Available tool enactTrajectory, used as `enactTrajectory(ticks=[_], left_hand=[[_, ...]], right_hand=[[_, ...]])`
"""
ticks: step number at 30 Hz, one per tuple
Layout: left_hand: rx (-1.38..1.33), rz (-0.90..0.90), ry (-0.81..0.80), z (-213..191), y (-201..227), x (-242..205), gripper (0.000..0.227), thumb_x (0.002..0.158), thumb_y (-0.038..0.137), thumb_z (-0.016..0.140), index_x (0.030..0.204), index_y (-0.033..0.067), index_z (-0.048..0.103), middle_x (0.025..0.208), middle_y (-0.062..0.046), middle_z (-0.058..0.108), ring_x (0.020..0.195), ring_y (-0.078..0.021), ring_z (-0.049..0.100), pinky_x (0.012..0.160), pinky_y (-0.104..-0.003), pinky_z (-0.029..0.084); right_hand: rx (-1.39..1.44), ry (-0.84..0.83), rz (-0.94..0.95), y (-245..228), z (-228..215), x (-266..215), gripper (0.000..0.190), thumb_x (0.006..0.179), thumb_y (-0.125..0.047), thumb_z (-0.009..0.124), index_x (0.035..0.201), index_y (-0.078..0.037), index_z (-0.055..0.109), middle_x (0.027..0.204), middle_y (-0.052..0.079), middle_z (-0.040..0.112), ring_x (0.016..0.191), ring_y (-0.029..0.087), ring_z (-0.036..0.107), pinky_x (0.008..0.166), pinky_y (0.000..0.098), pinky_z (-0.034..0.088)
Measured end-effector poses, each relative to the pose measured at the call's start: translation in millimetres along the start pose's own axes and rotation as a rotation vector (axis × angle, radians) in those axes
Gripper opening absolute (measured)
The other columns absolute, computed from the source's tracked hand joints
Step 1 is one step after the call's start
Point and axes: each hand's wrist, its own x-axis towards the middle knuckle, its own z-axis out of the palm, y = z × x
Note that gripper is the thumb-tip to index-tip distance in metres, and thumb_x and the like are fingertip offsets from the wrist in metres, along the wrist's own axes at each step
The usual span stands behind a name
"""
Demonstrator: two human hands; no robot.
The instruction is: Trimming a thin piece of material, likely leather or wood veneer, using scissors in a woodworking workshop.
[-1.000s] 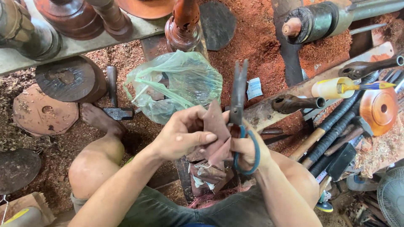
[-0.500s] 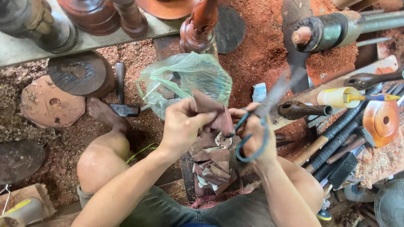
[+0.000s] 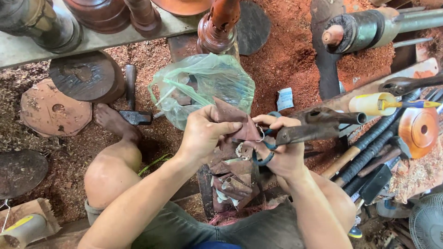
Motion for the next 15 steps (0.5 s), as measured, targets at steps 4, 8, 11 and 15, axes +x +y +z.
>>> enactTrajectory(ticks=[4,8,11,15], left_hand=[[-0.097,0.042,0.038,3,-17,3,0.031,0.081,-0.004,0.081,0.077,0.0052,0.053,0.065,-0.006,0.064,0.046,-0.0112,0.06,0.037,-0.026,0.043],[-0.155,0.03,0.107,12,-5,-3,0.029,0.081,-0.005,0.078,0.074,0.006,0.053,0.063,-0.007,0.064,0.044,-0.0121,0.06,0.035,-0.028,0.046],[-0.152,0.048,0.134,13,-2,-4,0.029,0.082,-0.005,0.077,0.073,0.006,0.052,0.062,-0.009,0.065,0.044,-0.0127,0.061,0.033,-0.028,0.044],[-0.098,0.091,0.13,11,-11,-1,0.034,0.081,-0.007,0.079,0.071,0.0072,0.05,0.061,-0.008,0.064,0.044,-0.0122,0.059,0.034,-0.026,0.041]], right_hand=[[-0.148,0.019,-0.092,3,9,3,0.063,0.076,0.011,0.081,0.121,-0.007,0.039,0.117,0.018,0.063,0.107,0.024,0.066,0.093,0.0354,0.055],[-0.28,0.191,-0.172,20,15,-4,0.057,0.076,0.01,0.078,0.118,-0.005,0.042,0.107,0.012,0.059,0.094,0.019,0.064,0.083,0.0311,0.053],[-0.308,0.237,-0.17,25,11,-9,0.052,0.08,0.011,0.077,0.117,-0.005,0.044,0.107,0.013,0.063,0.085,0.014,0.061,0.075,0.0269,0.051],[-0.353,0.218,-0.123,9,14,-6,0.052,0.078,0.012,0.077,0.114,-0.005,0.043,0.106,0.016,0.07,0.076,0.011,0.058,0.07,0.0245,0.049]])
